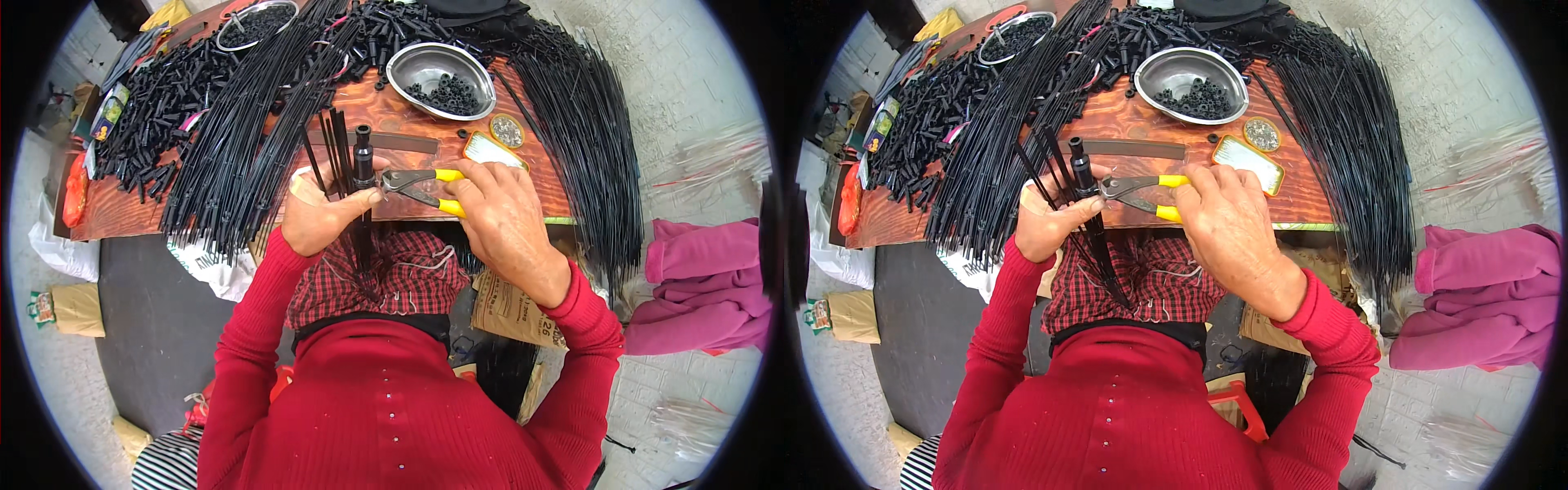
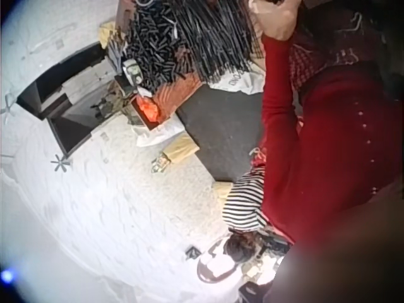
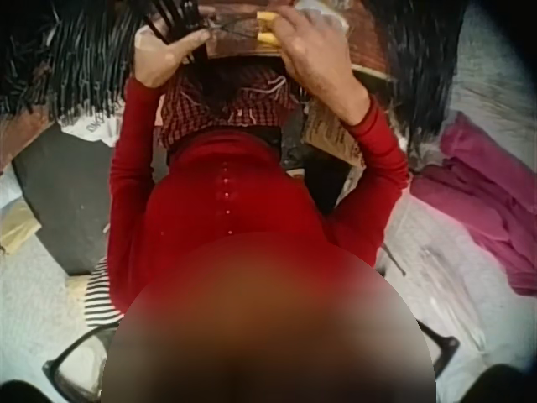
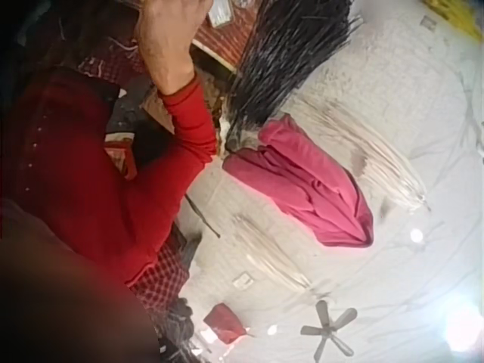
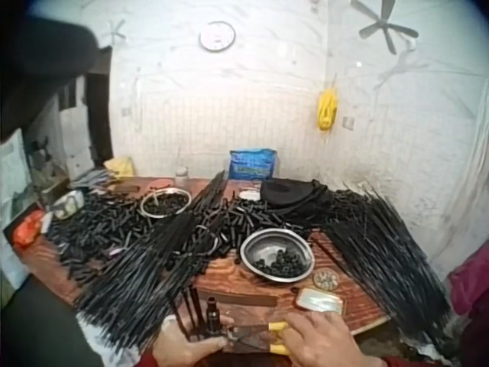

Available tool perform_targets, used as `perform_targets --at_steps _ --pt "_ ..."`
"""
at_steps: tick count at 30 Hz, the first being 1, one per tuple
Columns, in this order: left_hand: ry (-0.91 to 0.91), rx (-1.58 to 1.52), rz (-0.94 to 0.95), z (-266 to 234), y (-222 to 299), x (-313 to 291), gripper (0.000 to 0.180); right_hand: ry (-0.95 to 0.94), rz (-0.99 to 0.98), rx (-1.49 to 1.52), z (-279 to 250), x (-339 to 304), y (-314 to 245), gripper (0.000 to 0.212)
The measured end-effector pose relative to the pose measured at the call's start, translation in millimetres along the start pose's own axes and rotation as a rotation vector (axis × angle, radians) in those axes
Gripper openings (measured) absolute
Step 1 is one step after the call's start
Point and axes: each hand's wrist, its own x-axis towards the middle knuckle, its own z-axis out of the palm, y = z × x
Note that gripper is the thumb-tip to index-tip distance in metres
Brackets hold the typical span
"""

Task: Assembling and trimming black wire bundles at a workbench.

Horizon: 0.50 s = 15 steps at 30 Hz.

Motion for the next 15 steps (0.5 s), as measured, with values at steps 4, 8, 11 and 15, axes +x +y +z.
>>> perform_targets --at_steps 4,8,11,15 --pt "0.03 0.009 -0.03 5.0 4.8 0.7 0.031 0.05 0.006 -0.154 0.5 1.3 -3.6 0.031" --pt "0.04 -0.032 -0.01 7.0 2.7 1.4 0.032 0.166 -0.055 -0.247 3.6 4.8 -1.8 0.019" --pt "0.041 0.008 -0.003 4.6 0.7 2.7 0.031 0.111 -0.058 -0.262 1.3 3.4 -1.0 0.016" --pt "0.01 0.055 -0.019 0.4 2.2 2.6 0.032 0.046 -0.047 -0.255 -5.2 1.8 -1.0 0.019"
